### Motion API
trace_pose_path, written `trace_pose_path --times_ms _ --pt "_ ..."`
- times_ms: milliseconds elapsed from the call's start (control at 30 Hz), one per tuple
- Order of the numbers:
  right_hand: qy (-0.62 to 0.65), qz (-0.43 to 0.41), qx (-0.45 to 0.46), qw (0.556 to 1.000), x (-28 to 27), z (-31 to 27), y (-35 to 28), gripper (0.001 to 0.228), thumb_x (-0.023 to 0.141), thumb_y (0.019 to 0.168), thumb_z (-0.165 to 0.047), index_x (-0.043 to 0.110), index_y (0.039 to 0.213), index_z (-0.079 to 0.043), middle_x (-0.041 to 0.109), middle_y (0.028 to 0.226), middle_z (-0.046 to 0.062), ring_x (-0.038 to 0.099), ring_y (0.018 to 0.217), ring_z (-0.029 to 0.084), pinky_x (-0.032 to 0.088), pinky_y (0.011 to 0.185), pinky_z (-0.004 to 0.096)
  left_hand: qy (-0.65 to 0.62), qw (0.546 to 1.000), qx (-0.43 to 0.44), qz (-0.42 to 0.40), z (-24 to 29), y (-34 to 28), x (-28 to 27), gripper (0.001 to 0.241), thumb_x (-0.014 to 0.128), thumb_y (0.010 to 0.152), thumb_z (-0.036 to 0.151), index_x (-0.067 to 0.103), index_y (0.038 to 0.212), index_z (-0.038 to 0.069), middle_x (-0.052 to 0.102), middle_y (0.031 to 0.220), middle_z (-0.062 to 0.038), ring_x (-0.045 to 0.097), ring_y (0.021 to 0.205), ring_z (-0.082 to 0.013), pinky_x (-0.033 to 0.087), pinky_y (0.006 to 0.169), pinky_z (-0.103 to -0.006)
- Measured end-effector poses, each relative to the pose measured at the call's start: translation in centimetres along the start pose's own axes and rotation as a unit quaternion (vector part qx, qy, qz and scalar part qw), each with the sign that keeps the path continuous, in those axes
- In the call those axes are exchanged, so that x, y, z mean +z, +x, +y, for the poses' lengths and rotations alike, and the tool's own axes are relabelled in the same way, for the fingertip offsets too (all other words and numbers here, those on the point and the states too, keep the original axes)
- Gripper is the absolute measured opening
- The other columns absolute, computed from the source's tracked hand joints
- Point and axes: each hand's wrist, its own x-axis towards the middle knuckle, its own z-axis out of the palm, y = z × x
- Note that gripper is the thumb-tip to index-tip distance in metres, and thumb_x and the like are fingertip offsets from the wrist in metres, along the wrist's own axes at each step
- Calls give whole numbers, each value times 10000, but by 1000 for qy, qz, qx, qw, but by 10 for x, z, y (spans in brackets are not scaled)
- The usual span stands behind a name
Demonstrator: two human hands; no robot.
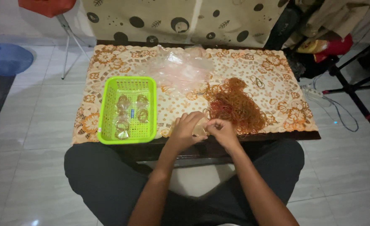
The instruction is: Untangling and sorting rubber bands from a pile into a plastic basket
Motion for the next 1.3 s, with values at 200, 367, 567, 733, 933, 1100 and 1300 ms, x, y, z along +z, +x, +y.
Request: trace_pose_path --times_ms 200,367,567,733,933,1100,1300 --pt "-41 45 4 998 -10 -34 -11 173 769 793 -84 786 963 -54 643 672 12 559 611 108 469 589 244 55 994 -73 -65 -25 3 33 1102 907 608 544 440 1523 145 385 1588 -93 392 1377 -353 317 1140 -551" --pt "-82 89 -35 992 -40 43 17 147 753 857 -115 779 998 -83 669 757 53 592 701 147 500 658 294 133 990 -21 -34 -22 -12 71 975 749 724 698 492 1467 121 399 1583 -109 385 1422 -347 345 1128 -528" --pt "-139 117 -137 974 -20 95 22 124 634 1009 -150 647 1090 -57 671 894 176 655 861 305 528 829 434 225 965 78 108 -46 -13 99 860 686 740 739 584 1359 150 527 1494 -96 473 1380 -290 378 1058 -476" --pt "-187 148 -210 948 -17 93 14 138 564 1060 -161 581 1082 -25 557 869 155 570 839 316 472 828 441 230 949 121 180 -57 -11 110 873 672 706 787 607 1323 173 574 1458 -71 526 1323 -259 388 1023 -478" --pt "-195 122 -223 947 -17 87 11 125 541 1063 -147 563 1059 -25 686 824 210 683 798 390 531 770 480 208 968 85 108 -52 -11 101 845 700 720 748 608 1329 169 580 1451 -69 520 1325 -266 390 987 -501" --pt "-225 126 -240 936 -18 87 8 155 541 1066 -155 572 1043 -6 663 856 272 663 841 494 518 750 534 215 963 97 134 -55 -10 108 853 662 739 780 629 1317 154 592 1447 -70 536 1315 -268 404 977 -511" --pt "-241 138 -267 923 -16 91 10 123 545 1066 -133 570 1040 -15 663 830 258 682 813 460 535 750 491 219 971 64 70 -54 -11 106 865 658 756 781 582 1376 182 514 1520 -56 482 1364 -274 366 1005 -522"
